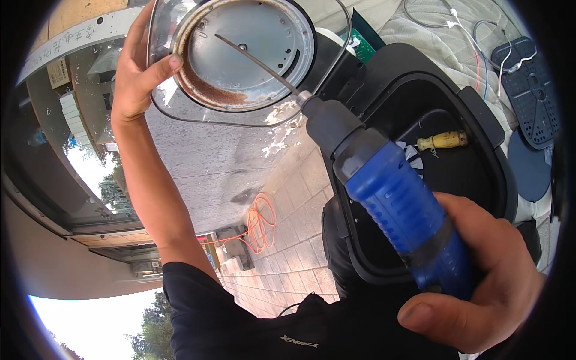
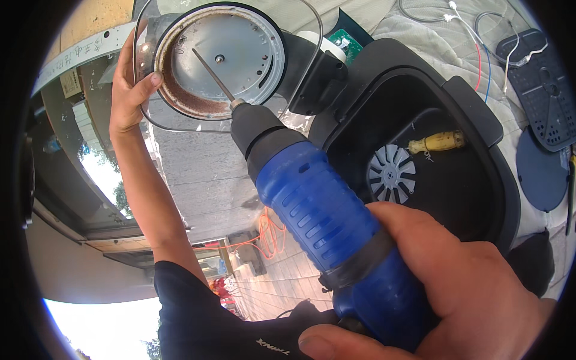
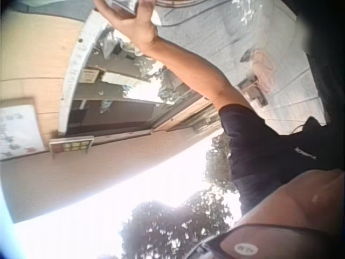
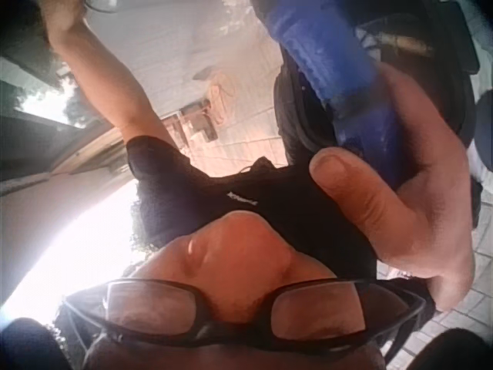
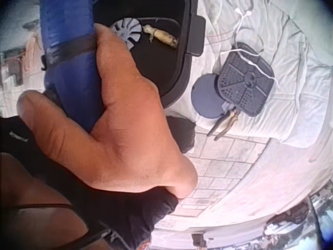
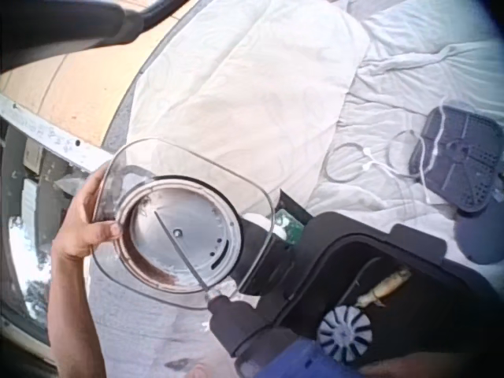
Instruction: The person disassembles a small appliance, removes a fan blade, and uses a soldering iron to work on the interior components. They then reassemble the unit by placing the fan blade back and closing the lid.
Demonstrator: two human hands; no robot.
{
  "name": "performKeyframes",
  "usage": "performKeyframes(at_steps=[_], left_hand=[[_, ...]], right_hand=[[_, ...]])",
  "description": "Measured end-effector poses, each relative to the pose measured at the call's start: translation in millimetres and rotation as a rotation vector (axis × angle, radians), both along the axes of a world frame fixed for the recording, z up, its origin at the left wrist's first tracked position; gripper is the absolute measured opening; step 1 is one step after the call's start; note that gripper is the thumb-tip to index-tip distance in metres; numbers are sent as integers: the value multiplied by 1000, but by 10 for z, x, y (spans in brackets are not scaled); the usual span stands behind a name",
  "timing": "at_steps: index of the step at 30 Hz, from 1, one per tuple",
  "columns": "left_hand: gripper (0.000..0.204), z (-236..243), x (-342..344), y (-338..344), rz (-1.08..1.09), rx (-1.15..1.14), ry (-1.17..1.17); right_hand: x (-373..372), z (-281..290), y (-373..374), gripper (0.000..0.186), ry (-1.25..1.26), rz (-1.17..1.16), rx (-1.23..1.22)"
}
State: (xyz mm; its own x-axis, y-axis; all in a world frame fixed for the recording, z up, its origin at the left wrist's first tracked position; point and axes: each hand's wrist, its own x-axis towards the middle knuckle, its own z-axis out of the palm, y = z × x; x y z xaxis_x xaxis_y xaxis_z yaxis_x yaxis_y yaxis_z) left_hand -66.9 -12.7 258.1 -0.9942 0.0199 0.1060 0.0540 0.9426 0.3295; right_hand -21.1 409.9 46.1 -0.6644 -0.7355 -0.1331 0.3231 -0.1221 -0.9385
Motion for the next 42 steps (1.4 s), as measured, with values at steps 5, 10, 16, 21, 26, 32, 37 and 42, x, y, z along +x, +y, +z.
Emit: performKeyframes(at_steps=[5,10,16,21,26,32,37,42], left_hand=[[104,-67,-41,66,-11,-6,-2],[103,-49,-62,107,16,29,-41],[104,-8,-59,5,-4,-21,-41],[113,-22,-63,198,19,201,-86],[113,-19,-59,60,-3,185,-77],[115,-32,-48,52,4,223,-67],[115,-47,-85,58,1,260,-76],[114,-43,-90,49,-14,275,-82]], right_hand=[[78,-292,54,96,325,-66,-25],[54,-300,51,93,284,-16,-70],[-167,-5,-67,87,-202,186,-97],[-261,37,-146,85,-198,278,-109],[-209,62,-169,88,-236,246,-112],[-169,144,-172,93,-281,218,-75],[-156,168,-181,93,-294,203,-73],[-185,200,-156,93,-308,236,-56]])
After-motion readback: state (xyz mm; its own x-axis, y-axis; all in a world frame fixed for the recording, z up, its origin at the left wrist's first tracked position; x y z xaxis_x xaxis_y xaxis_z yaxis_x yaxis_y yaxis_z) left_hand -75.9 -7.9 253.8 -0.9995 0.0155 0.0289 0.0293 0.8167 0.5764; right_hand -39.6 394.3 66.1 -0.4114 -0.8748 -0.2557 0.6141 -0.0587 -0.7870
